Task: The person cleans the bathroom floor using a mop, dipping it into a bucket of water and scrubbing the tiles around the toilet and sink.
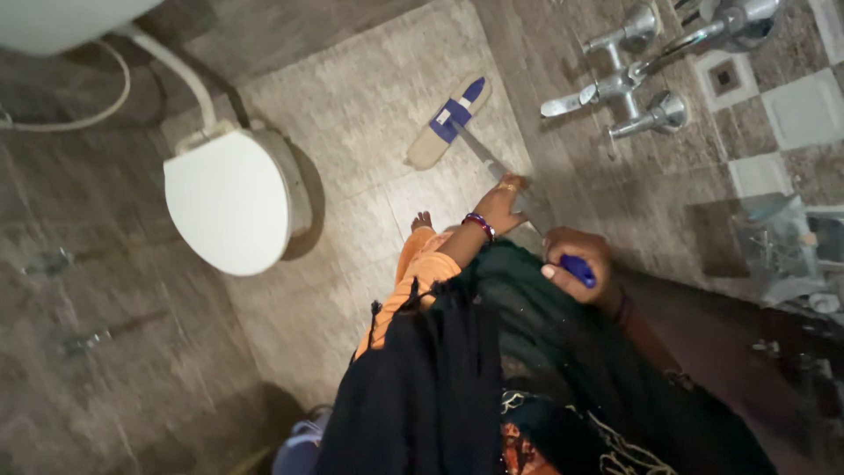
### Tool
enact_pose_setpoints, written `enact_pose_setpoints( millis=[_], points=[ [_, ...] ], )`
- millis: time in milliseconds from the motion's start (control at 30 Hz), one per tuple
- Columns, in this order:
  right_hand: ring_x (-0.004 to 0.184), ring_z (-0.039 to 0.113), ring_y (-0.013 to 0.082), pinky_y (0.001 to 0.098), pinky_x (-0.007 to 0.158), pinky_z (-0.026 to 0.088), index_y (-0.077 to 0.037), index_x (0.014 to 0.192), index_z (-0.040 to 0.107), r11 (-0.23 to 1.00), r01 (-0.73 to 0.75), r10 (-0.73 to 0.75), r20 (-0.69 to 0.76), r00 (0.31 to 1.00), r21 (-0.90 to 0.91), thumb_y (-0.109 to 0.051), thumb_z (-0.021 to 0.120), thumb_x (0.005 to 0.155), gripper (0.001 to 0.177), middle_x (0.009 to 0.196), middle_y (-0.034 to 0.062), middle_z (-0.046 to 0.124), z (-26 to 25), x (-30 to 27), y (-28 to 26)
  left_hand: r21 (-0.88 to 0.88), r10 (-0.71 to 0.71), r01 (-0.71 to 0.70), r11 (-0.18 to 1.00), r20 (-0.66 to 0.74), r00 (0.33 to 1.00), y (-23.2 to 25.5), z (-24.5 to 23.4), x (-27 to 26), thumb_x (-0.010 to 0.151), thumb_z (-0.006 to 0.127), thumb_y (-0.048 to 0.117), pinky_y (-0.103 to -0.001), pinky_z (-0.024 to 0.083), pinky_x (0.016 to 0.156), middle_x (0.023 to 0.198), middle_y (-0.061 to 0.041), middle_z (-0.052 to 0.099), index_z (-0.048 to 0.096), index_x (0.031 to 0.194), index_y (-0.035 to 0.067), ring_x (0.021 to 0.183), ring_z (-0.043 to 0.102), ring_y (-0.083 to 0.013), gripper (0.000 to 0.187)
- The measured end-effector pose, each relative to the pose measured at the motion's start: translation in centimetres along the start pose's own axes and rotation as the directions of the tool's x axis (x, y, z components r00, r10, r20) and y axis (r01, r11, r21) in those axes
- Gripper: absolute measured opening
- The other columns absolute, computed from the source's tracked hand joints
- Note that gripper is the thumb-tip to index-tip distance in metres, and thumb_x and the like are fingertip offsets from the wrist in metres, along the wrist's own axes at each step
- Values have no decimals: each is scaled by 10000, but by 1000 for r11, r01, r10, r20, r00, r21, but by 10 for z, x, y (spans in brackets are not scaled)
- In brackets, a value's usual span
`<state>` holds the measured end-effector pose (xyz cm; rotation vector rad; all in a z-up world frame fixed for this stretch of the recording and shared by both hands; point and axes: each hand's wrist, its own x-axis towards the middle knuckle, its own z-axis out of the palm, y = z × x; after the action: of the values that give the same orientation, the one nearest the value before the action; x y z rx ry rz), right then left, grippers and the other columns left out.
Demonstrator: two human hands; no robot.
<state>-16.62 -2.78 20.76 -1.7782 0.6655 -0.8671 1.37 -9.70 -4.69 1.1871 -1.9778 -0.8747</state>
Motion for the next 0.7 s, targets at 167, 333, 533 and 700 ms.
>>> enact_pose_setpoints(
  millis=[167,333,533,700],
  points=[
    [707,546,231,338,704,440,-42,765,542,994,20,-6,-126,992,109,-61,677,879,178,766,95,560,20,-64,8,16,-125,126,992,-37,991,41,14,-34,810,815,408,-454,491,1024,1266,-204,625,643,1207,54,1180,611,-408,560],
    [853,626,205,294,761,502,41,1066,610,945,-294,327,-411,851,142,-90,648,902,214,964,102,653,26,-148,-19,135,-117,93,986,180,977,91,36,-55,854,777,491,-482,533,934,958,-158,734,709,916,71,983,667,-411,430],
    [957,612,192,329,1036,498,7,1025,630,960,-134,224,-388,894,247,-180,585,1108,210,980,104,650,36,-197,-74,60,-76,56,997,395,915,137,32,-103,738,764,459,-507,542,813,893,-174,746,752,876,114,916,699,-405,372],
    [898,645,162,334,942,525,-22,1001,639,930,-86,235,-400,886,357,-194,639,1047,178,935,79,675,90,-212,-93,67,-173,161,985,485,857,149,11,-187,717,748,519,-479,559,804,885,-171,753,768,865,142,884,716,-390,406]
  ],
)
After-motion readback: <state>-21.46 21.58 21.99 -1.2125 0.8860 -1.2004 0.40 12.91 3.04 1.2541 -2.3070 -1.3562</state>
